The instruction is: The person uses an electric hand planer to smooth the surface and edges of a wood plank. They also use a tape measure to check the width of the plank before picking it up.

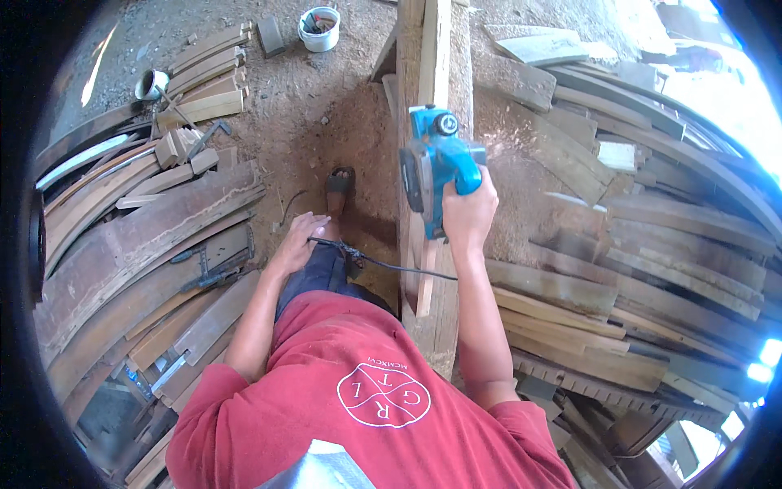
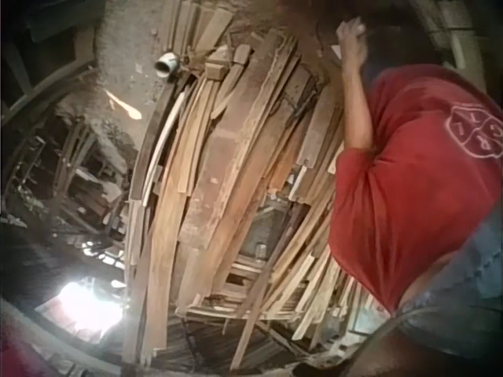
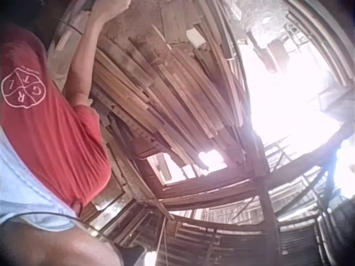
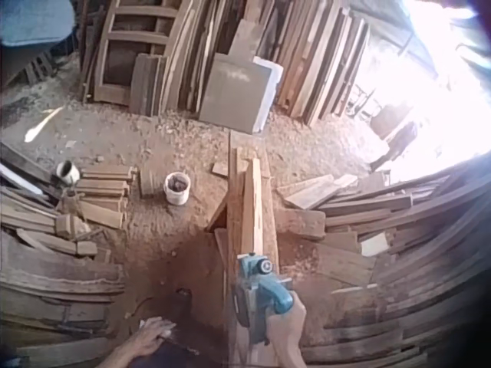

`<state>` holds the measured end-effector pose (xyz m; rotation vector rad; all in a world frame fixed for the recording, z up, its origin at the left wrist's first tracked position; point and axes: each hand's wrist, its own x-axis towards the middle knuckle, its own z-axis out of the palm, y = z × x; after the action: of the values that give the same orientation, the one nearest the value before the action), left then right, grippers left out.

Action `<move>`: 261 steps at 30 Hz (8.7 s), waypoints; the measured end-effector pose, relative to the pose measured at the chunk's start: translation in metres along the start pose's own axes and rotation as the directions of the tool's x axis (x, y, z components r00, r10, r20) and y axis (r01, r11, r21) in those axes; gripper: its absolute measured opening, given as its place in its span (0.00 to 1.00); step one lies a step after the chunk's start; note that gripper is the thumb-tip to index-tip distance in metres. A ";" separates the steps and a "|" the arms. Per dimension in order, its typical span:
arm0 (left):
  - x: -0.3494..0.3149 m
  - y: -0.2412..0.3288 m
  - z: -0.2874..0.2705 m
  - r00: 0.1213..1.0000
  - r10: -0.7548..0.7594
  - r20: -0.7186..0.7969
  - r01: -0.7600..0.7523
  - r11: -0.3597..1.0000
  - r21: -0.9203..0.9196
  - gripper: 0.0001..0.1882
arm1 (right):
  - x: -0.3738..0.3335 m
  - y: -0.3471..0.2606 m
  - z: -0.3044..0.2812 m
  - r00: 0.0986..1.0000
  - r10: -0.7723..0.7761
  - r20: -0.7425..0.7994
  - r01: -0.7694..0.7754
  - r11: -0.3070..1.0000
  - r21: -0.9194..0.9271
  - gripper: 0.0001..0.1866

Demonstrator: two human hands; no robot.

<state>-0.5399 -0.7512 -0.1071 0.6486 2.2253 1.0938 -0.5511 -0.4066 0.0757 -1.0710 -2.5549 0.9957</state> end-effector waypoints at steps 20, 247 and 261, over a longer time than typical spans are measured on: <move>0.141 0.006 -0.065 0.995 -0.090 -0.039 0.088 0.995 -0.049 0.21 | 0.474 -0.129 0.147 0.994 -0.076 -0.077 0.077 0.997 0.001 0.12; 0.021 0.009 -0.005 0.996 -0.037 0.079 0.035 0.999 0.029 0.19 | 0.036 -0.012 0.011 0.999 0.027 0.021 -0.025 0.997 -0.068 0.14; 0.125 -0.001 -0.063 0.979 -0.168 0.113 0.165 0.986 0.036 0.22 | 0.365 -0.104 0.122 0.988 -0.121 -0.098 0.092 0.963 -0.253 0.18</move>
<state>-0.6727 -0.7066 -0.1108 0.5130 2.1539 0.9218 -0.9224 -0.2694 0.0248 -1.0024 -2.6612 0.5823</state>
